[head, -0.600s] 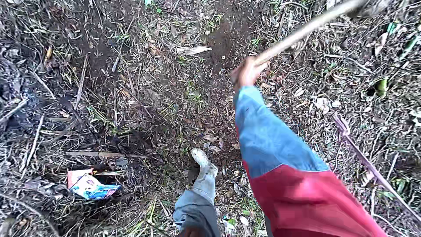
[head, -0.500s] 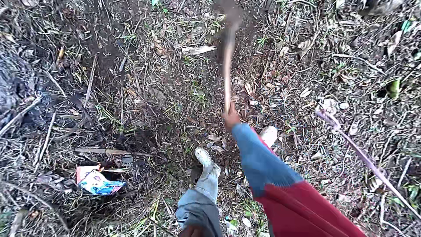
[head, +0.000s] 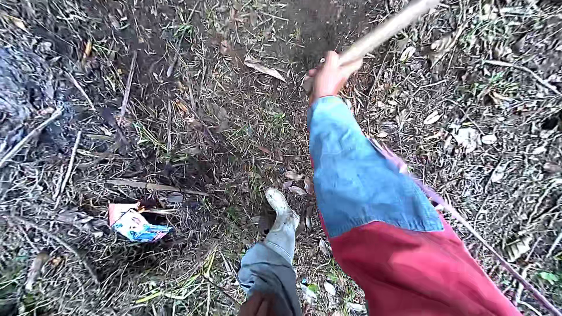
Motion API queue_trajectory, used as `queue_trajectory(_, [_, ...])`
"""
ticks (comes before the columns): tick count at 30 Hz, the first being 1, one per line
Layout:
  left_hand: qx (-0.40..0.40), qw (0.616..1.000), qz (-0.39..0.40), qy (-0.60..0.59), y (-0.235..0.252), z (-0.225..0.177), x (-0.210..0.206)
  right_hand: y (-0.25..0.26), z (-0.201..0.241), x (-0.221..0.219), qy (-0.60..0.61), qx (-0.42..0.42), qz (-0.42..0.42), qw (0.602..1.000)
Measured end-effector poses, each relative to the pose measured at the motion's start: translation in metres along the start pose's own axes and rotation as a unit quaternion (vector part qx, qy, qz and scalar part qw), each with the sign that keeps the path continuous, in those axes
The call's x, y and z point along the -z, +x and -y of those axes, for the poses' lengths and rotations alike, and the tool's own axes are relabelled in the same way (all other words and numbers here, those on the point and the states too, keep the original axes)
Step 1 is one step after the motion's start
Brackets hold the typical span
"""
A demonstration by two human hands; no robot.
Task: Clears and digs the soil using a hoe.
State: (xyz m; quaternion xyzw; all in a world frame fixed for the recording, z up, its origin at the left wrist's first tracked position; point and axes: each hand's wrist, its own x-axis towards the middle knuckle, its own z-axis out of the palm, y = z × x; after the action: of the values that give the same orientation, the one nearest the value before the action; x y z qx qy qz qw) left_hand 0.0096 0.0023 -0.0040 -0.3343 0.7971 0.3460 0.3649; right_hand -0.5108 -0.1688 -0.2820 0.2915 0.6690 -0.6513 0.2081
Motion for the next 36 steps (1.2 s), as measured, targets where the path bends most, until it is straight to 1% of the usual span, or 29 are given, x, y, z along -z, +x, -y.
queue_trajectory(1, [-0.001,1.0,0.001,-0.001,0.0,0.001,-0.001,-0.004,-0.039,0.013,-0.091,-0.002,0.047,0.995])
queue_trajectory(2, [-0.002,1.0,0.001,-0.002,-0.001,0.001,-0.001,-0.015,-0.075,0.037,-0.215,-0.014,0.111,0.97])
queue_trajectory(3, [-0.002,1.0,0.004,-0.005,0.001,-0.001,0.002,-0.035,-0.105,0.072,-0.355,-0.039,0.196,0.913])
queue_trajectory(4, [0.007,1.0,0.018,-0.004,0.005,-0.006,0.009,-0.059,-0.13,0.11,-0.473,-0.063,0.283,0.832])
queue_trajectory(6, [0.078,0.989,0.118,-0.036,0.022,-0.025,0.035,-0.105,-0.168,0.175,-0.619,-0.098,0.411,0.662])
queue_trajectory(7, [0.089,0.986,0.137,-0.046,0.023,-0.026,0.036,-0.125,-0.174,0.2,-0.657,-0.119,0.441,0.6])
queue_trajectory(8, [0.059,0.992,0.108,-0.04,0.012,-0.016,0.024,-0.144,-0.176,0.221,-0.673,-0.139,0.449,0.571])
queue_trajectory(9, [0.031,0.996,0.076,-0.034,0.005,-0.007,0.013,-0.155,-0.173,0.233,-0.675,-0.15,0.442,0.572])
queue_trajectory(11, [0.012,0.998,0.053,-0.031,0.003,0.002,0.006,-0.148,-0.153,0.233,-0.658,-0.141,0.389,0.629])
queue_trajectory(13, [0.022,0.997,0.064,-0.035,0.0,0.004,0.007,-0.123,-0.131,0.216,-0.588,-0.121,0.294,0.743])
queue_trajectory(15, [0.022,0.997,0.062,-0.035,-0.002,0.008,0.006,-0.089,-0.111,0.184,-0.453,-0.088,0.173,0.87])
queue_trajectory(16, [0.017,0.998,0.054,-0.032,-0.003,0.011,0.003,-0.071,-0.098,0.16,-0.366,-0.063,0.114,0.922])
queue_trajectory(17, [0.01,0.999,0.042,-0.031,-0.003,0.014,0.0,-0.053,-0.084,0.132,-0.261,-0.042,0.068,0.962])
queue_trajectory(18, [0.006,0.999,0.032,-0.031,-0.004,0.016,-0.002,-0.037,-0.07,0.105,-0.153,-0.031,0.039,0.987])
queue_trajectory(19, [0.003,0.999,0.028,-0.033,-0.006,0.017,-0.003,-0.025,-0.061,0.083,-0.074,-0.027,0.016,0.997])
queue_trajectory(20, [-0.001,0.999,0.026,-0.035,-0.007,0.017,-0.003,-0.018,-0.061,0.071,-0.044,-0.025,0.0,0.999])
queue_trajectory(21, [-0.003,0.999,0.027,-0.035,-0.006,0.017,-0.003,-0.018,-0.072,0.07,-0.08,-0.027,0.006,0.996])
queue_trajectory(22, [-0.001,0.999,0.03,-0.035,-0.006,0.016,-0.001,-0.029,-0.093,0.086,-0.181,-0.038,0.042,0.982])
queue_trajectory(23, [0.0,0.999,0.03,-0.035,-0.006,0.014,0.002,-0.049,-0.121,0.119,-0.313,-0.058,0.107,0.942])
queue_trajectory(24, [-0.001,0.999,0.029,-0.034,-0.006,0.012,0.005,-0.072,-0.147,0.16,-0.43,-0.082,0.181,0.881])
queue_trajectory(26, [0.007,0.999,0.026,-0.033,0.002,0.008,0.01,-0.109,-0.184,0.228,-0.58,-0.122,0.273,0.757])
queue_trajectory(27, [0.012,0.999,0.022,-0.028,0.004,0.008,0.008,-0.12,-0.188,0.248,-0.622,-0.14,0.294,0.712])
queue_trajectory(28, [0.012,0.999,0.023,-0.024,-0.004,0.004,0.006,-0.132,-0.181,0.274,-0.642,-0.165,0.302,0.686])
queue_trajectory(29, [0.011,0.999,0.028,-0.024,-0.012,0.0,0.006,-0.142,-0.17,0.293,-0.643,-0.182,0.3,0.68])
queue_trajectory(30, [0.009,0.999,0.027,-0.025,-0.007,0.001,0.007,-0.137,-0.159,0.289,-0.63,-0.178,0.293,0.697])
queue_trajectory(31, [0.003,0.999,0.027,-0.021,0.002,0.004,0.005,-0.125,-0.144,0.274,-0.605,-0.161,0.276,0.73])
queue_trajectory(33, [0.005,0.999,0.047,-0.016,-0.004,0.003,0.003,-0.108,-0.119,0.25,-0.517,-0.114,0.206,0.823])
queue_trajectory(35, [-0.001,0.999,0.038,-0.006,-0.004,0.006,0.001,-0.085,-0.097,0.197,-0.379,-0.076,0.115,0.915])
queue_trajectory(36, [-0.005,1.0,0.027,-0.002,-0.004,0.008,-0.002,-0.075,-0.069,0.161,-0.317,-0.1,0.087,0.939])
